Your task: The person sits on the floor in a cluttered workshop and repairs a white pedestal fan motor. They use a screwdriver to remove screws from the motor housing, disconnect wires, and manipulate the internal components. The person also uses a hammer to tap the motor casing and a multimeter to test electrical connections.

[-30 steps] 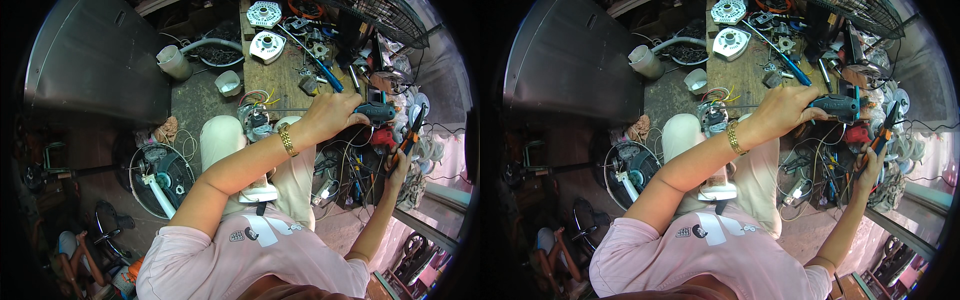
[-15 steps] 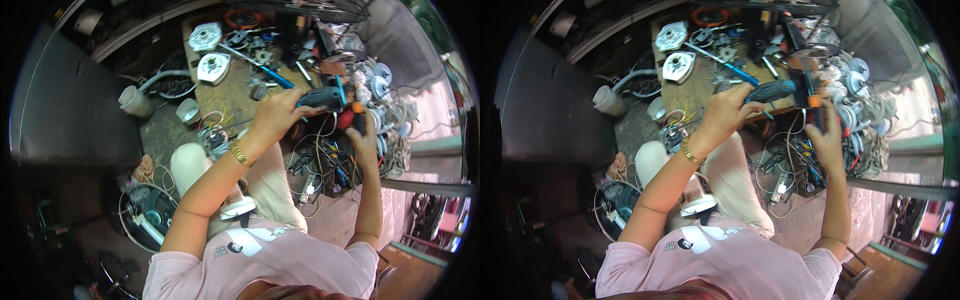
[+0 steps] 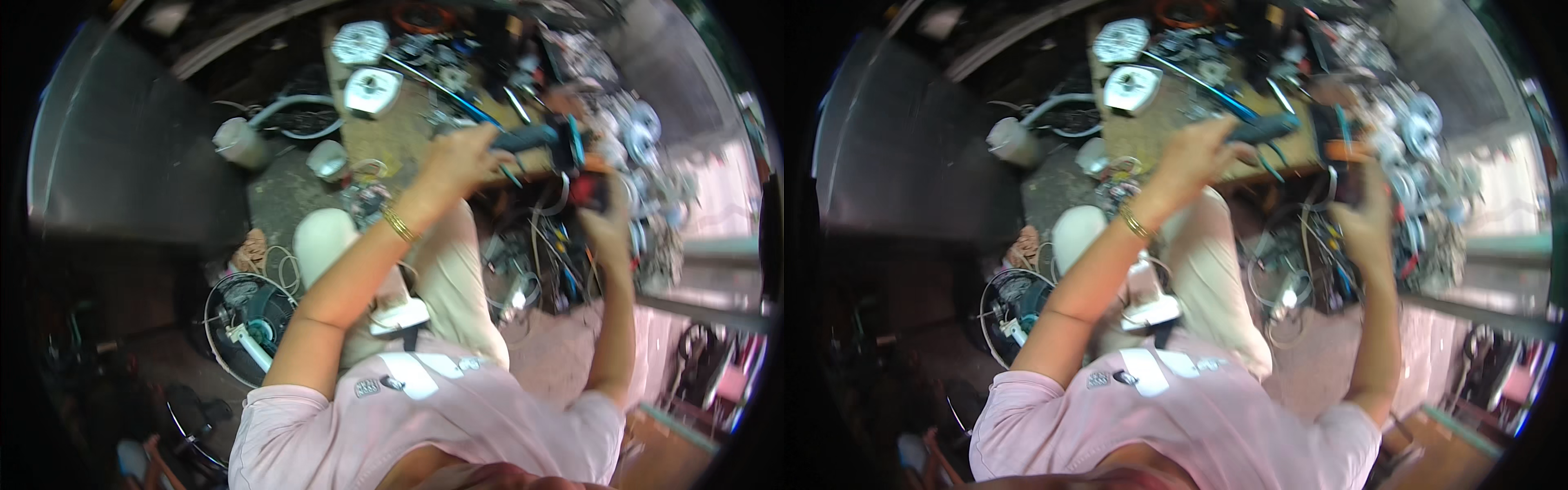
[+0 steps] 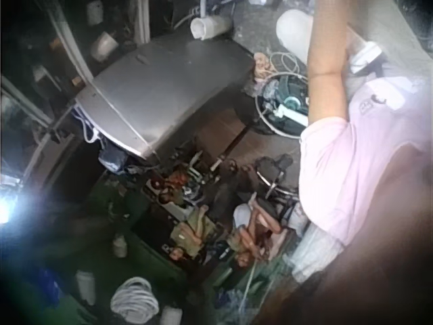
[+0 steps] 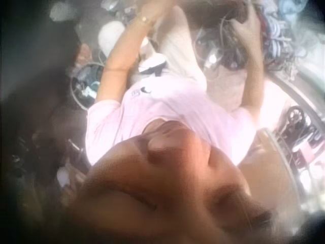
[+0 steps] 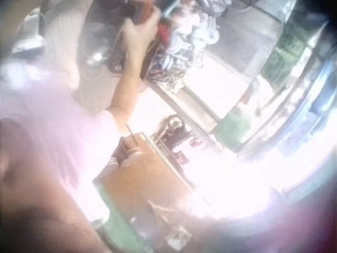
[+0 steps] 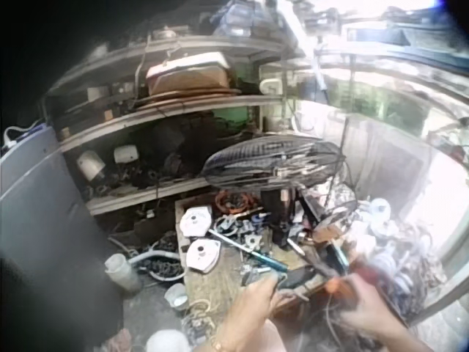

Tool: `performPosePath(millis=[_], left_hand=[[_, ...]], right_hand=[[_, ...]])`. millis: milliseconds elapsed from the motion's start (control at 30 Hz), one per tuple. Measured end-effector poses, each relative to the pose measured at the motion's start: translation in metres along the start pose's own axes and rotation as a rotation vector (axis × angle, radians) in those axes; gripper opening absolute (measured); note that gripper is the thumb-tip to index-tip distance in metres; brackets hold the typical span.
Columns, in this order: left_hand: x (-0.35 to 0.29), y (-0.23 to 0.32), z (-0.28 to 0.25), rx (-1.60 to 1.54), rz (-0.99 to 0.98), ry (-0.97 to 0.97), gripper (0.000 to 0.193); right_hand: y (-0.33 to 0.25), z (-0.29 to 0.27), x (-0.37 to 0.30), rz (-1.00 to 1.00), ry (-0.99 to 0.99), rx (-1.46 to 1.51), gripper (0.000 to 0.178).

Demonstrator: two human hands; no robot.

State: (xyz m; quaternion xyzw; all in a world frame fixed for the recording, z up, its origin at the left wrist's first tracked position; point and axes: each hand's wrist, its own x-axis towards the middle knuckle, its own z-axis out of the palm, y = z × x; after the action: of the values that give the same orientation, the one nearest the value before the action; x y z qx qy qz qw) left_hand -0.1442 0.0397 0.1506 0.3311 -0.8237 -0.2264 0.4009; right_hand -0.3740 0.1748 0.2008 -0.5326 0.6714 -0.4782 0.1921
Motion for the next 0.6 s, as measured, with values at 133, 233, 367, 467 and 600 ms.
performPosePath(millis=[133, 233, 367, 467, 600], left_hand=[[0.010, 0.030, 0.004, -0.069, 0.015, -0.068, 0.034], [0.017, 0.028, 0.005, -0.046, 0.050, -0.054, 0.036], [0.012, 0.018, 0.009, -0.032, 0.058, 0.006, 0.040], [0.015, 0.012, 0.010, -0.030, 0.053, 0.011, 0.041], [0.013, 0.011, 0.012, -0.051, 0.039, 0.014, 0.043]], right_hand=[[0.019, -0.080, 0.016, 0.020, 0.287, 0.596, 0.041], [0.023, -0.082, 0.012, 0.077, 0.235, 0.465, 0.049], [0.031, -0.053, -0.001, 0.154, 0.269, 0.395, 0.048], [0.046, -0.052, 0.000, 0.162, 0.210, 0.398, 0.049], [0.050, -0.046, 0.003, 0.177, 0.192, 0.376, 0.056]])
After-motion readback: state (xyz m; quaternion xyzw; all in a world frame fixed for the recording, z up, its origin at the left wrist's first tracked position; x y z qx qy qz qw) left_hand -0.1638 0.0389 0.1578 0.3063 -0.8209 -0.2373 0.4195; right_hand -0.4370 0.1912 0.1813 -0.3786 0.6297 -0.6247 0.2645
